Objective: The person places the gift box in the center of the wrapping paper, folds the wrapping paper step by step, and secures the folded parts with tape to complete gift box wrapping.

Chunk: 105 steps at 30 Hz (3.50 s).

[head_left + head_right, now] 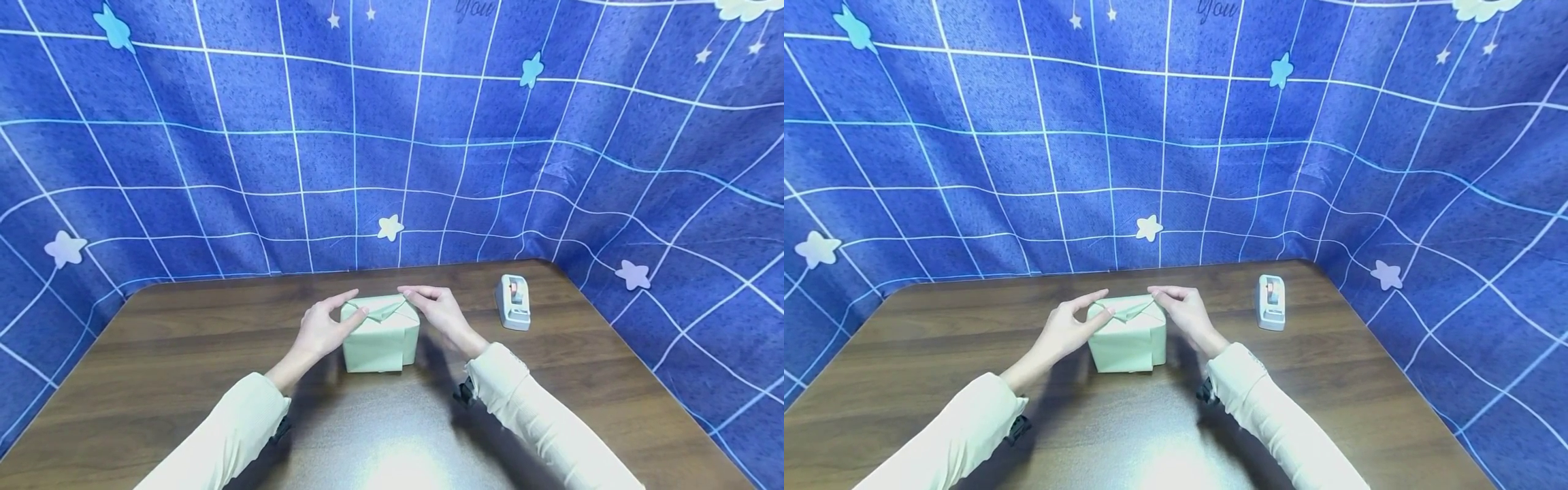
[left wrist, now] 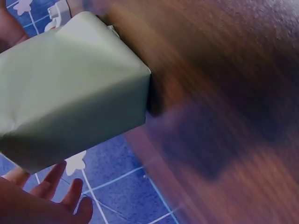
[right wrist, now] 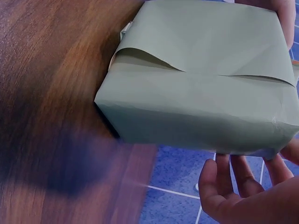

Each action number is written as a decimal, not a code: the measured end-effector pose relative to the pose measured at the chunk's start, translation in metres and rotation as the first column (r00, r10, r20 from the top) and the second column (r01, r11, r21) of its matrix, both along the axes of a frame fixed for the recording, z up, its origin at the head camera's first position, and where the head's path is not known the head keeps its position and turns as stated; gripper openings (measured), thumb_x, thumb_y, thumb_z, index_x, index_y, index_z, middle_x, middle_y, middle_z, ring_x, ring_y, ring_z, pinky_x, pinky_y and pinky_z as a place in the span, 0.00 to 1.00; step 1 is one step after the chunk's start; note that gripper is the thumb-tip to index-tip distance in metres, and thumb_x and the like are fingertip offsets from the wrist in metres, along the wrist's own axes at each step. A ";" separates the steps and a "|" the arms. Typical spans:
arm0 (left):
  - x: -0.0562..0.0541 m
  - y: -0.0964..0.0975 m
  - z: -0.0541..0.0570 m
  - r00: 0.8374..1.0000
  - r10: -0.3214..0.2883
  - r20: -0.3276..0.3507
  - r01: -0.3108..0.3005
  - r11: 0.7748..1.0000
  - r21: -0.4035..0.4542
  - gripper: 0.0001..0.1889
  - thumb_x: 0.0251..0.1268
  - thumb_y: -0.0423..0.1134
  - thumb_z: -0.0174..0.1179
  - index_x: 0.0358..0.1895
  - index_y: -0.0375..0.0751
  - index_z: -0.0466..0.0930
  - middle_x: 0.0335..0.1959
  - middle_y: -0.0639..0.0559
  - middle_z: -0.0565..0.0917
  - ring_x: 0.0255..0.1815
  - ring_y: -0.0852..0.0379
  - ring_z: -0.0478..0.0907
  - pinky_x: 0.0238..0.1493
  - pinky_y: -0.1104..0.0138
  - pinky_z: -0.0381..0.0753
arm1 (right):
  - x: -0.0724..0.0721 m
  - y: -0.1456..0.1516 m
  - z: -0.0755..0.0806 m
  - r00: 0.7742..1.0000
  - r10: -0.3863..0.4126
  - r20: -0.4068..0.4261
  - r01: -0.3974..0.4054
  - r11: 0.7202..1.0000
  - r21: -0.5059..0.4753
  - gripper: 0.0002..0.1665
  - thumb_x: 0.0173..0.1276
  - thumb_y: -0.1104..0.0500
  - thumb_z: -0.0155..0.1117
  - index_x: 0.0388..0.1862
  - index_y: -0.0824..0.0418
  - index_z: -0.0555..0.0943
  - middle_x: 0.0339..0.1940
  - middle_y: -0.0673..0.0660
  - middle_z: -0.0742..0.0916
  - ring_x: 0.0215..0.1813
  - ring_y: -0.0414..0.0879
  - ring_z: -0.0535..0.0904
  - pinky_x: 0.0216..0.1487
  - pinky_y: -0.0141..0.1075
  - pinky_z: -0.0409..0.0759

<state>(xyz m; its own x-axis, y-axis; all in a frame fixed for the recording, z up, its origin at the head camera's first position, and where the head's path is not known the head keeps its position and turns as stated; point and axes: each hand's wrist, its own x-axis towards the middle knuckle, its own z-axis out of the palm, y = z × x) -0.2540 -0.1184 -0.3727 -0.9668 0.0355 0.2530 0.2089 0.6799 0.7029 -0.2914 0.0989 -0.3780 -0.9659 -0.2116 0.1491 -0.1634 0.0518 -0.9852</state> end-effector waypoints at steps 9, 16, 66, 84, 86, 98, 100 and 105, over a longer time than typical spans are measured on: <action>0.000 -0.002 0.003 0.910 -0.270 -0.315 0.243 0.962 -0.124 0.15 0.61 0.41 0.58 0.51 0.45 0.80 0.60 0.47 0.75 0.67 0.44 0.62 0.63 0.41 0.54 | 0.007 -0.002 0.010 0.998 -0.010 0.054 0.007 0.999 0.052 0.19 0.63 0.57 0.61 0.51 0.64 0.80 0.52 0.61 0.83 0.46 0.41 0.80 0.49 0.41 0.78; 0.003 -0.012 0.001 0.844 -0.427 -0.325 0.343 0.895 -0.287 0.17 0.67 0.42 0.51 0.57 0.45 0.76 0.62 0.49 0.72 0.71 0.49 0.56 0.66 0.47 0.55 | 0.005 -0.003 0.010 0.999 -0.013 0.047 0.008 0.996 0.094 0.18 0.63 0.56 0.61 0.50 0.63 0.80 0.53 0.61 0.82 0.49 0.43 0.79 0.51 0.39 0.77; 0.008 -0.023 -0.010 0.665 -0.597 -0.450 0.229 0.736 -0.638 0.21 0.67 0.46 0.50 0.63 0.63 0.67 0.68 0.46 0.63 0.67 0.45 0.63 0.62 0.48 0.56 | -0.021 0.153 -0.013 0.778 -0.350 -0.521 0.616 0.588 0.525 0.14 0.57 0.65 0.55 0.40 0.69 0.81 0.39 0.69 0.85 0.42 0.63 0.79 0.43 0.51 0.73; 0.010 -0.017 -0.004 0.729 -0.548 -0.409 0.267 0.779 -0.567 0.20 0.63 0.45 0.55 0.59 0.54 0.69 0.66 0.48 0.68 0.67 0.46 0.64 0.62 0.50 0.56 | -0.020 0.176 -0.031 0.829 -0.453 -0.327 0.527 0.439 0.728 0.18 0.60 0.50 0.60 0.31 0.64 0.84 0.39 0.67 0.85 0.42 0.63 0.79 0.32 0.48 0.75; 0.011 -0.016 -0.004 0.721 -0.548 -0.424 0.267 0.784 -0.560 0.20 0.63 0.45 0.56 0.58 0.53 0.70 0.65 0.48 0.69 0.66 0.46 0.64 0.63 0.50 0.56 | -0.019 0.176 -0.032 0.824 -0.472 -0.313 0.528 0.437 0.728 0.17 0.59 0.50 0.61 0.30 0.64 0.84 0.37 0.66 0.85 0.41 0.61 0.79 0.30 0.47 0.75; 0.012 -0.012 -0.005 0.683 -0.538 -0.494 0.241 0.805 -0.542 0.18 0.59 0.44 0.59 0.54 0.52 0.75 0.59 0.50 0.75 0.63 0.47 0.69 0.61 0.50 0.60 | -0.017 0.169 -0.029 0.805 -0.519 -0.288 0.554 0.481 0.680 0.14 0.55 0.56 0.65 0.28 0.68 0.84 0.34 0.66 0.86 0.42 0.62 0.79 0.36 0.46 0.73; 0.012 -0.012 -0.005 0.683 -0.537 -0.495 0.243 0.807 -0.539 0.18 0.59 0.43 0.59 0.54 0.52 0.75 0.59 0.50 0.75 0.62 0.47 0.69 0.61 0.50 0.60 | -0.017 0.169 -0.029 0.805 -0.527 -0.273 0.554 0.504 0.662 0.14 0.54 0.56 0.66 0.27 0.69 0.84 0.33 0.65 0.86 0.41 0.62 0.79 0.37 0.45 0.72; 0.013 -0.011 -0.004 0.680 -0.534 -0.503 0.238 0.809 -0.538 0.16 0.59 0.43 0.60 0.51 0.52 0.77 0.57 0.49 0.76 0.62 0.48 0.70 0.61 0.48 0.60 | -0.015 0.167 -0.028 0.817 -0.516 -0.257 0.538 0.521 0.662 0.15 0.53 0.56 0.67 0.26 0.70 0.84 0.31 0.65 0.86 0.39 0.61 0.79 0.36 0.43 0.72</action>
